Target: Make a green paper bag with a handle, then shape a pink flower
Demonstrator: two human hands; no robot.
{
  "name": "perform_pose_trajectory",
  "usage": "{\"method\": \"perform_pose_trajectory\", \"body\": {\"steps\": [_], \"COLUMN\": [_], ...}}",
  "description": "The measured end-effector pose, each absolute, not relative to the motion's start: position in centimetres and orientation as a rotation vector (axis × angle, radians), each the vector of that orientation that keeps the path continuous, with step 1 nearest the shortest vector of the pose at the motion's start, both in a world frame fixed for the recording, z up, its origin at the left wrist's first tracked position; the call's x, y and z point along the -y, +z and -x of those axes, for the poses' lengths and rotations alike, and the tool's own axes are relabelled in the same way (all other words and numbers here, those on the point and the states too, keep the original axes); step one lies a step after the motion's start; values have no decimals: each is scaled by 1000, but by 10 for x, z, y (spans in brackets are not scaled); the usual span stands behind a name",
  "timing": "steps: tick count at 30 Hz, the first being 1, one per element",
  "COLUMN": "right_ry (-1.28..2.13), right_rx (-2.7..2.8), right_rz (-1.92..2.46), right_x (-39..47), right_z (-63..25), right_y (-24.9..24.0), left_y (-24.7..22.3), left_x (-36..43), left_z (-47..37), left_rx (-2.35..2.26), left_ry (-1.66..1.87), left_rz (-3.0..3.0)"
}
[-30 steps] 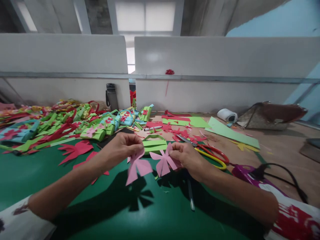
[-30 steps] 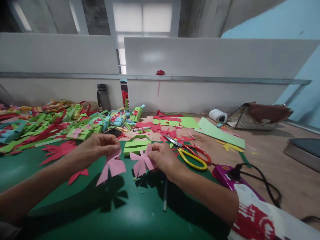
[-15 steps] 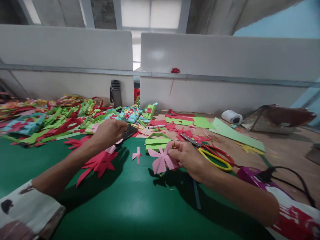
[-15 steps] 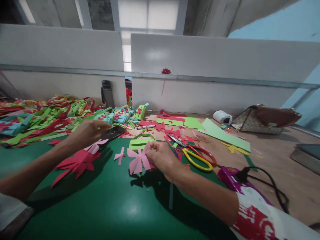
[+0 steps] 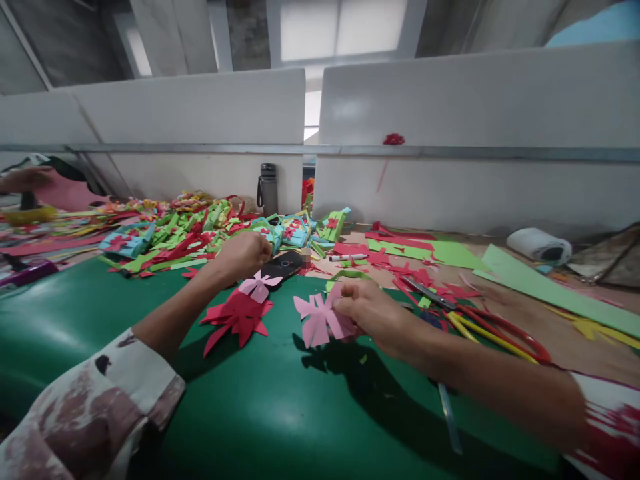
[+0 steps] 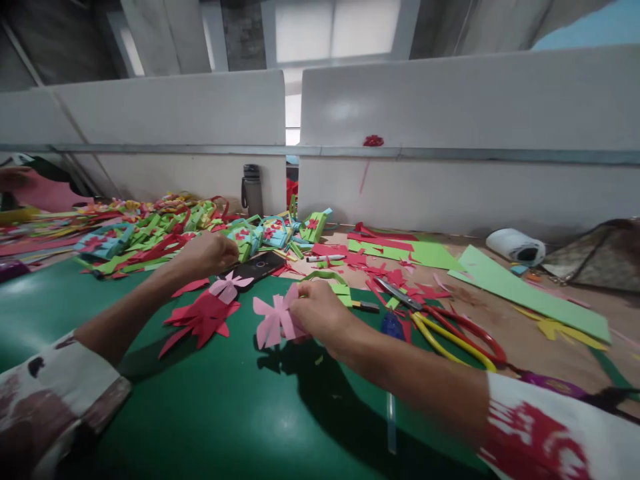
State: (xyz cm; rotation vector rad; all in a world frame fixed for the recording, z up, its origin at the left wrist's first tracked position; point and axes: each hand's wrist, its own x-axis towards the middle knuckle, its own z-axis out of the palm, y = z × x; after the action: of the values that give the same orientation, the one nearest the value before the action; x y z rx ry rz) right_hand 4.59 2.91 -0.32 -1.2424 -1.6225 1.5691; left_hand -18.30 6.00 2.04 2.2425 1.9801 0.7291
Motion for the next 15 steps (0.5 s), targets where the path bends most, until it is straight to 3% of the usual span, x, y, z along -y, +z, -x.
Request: {"method": "perform_pose_trajectory", "body": {"steps": [15], "right_ry": [1643], "right_rx": [1585], "right_rz": [1346], "right_x": [-57], "right_z": [2], "right_y": [-26], "left_y": [4], "left_x": [-68], "left_z": [181], "left_rx": [-1552], "left_ry": [541], "left_rz": [-2003]}}
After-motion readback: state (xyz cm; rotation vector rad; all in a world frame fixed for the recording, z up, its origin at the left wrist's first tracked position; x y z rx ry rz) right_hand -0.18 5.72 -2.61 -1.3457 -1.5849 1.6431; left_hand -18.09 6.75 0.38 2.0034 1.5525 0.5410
